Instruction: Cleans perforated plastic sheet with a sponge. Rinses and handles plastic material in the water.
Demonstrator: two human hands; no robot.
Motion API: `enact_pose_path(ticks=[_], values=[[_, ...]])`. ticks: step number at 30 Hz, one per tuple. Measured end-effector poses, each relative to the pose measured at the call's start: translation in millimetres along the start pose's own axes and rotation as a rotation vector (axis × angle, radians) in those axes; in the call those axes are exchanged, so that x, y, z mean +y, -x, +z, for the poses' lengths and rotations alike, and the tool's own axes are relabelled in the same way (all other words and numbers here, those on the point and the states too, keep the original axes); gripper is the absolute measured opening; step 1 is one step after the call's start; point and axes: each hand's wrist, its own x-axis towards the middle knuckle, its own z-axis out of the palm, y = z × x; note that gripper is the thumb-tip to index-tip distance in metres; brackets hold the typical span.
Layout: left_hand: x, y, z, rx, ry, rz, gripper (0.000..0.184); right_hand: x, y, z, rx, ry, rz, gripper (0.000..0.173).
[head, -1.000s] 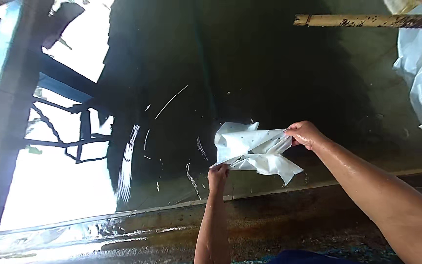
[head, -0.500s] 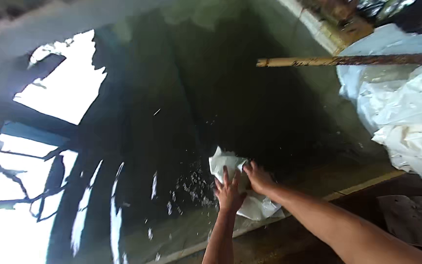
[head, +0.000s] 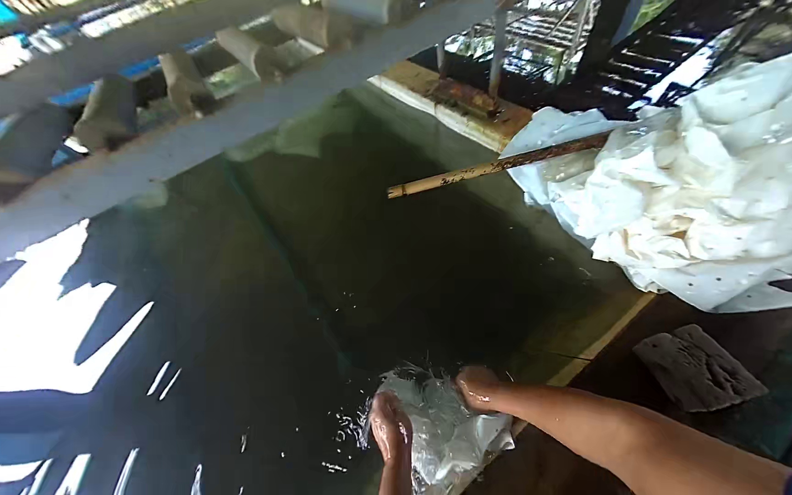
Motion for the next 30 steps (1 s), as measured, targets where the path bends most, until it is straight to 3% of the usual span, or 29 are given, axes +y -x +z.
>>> enact_pose_path(ticks=[5, 6, 9, 10, 12, 14, 17, 20, 23, 24, 30], values=[[109, 35, -89, 0.314, 0.158, 0.534, 0.029, -39, 35, -21, 0.474, -0.230, -0.563, 0.097], [127, 41, -102, 0.358, 0.182, 0.651, 0.029, -53, 49, -33, 0.527, -0.305, -0.617, 0.093], [162, 52, -125, 0.405, 0.314, 0.929, 0.035, -87, 95, -76, 0.714, -0.450, -0.557, 0.039], [167, 52, -129, 0.392, 0.388, 1.030, 0.041, -93, 109, -92, 0.731, -0.494, -0.500, 0.036], [174, 55, -133, 0.315, 0.489, 1.168, 0.076, -96, 136, -126, 0.775, -0.586, -0.442, 0.034], [173, 69, -124, 0.272, 0.498, 1.102, 0.100, -93, 164, -158, 0.872, -0.681, -0.453, 0.035], [176, 91, -89, 0.180, 0.433, 0.851, 0.098, -82, 208, -205, 0.949, -0.727, -0.387, 0.041], [212, 103, -56, 0.086, 0.369, 0.664, 0.080, -65, 230, -236, 0.993, -0.734, -0.406, 0.043], [258, 103, -28, 0.110, 0.338, 0.576, 0.035, -38, 241, -249, 1.023, -0.736, -0.459, 0.042], [274, 102, -23, 0.116, 0.321, 0.554, 0.029, -24, 247, -257, 1.038, -0.721, -0.460, 0.043], [351, 108, -28, 0.262, 0.193, 0.531, 0.033, 95, 284, -319, 1.152, -0.558, -0.350, 0.045]])
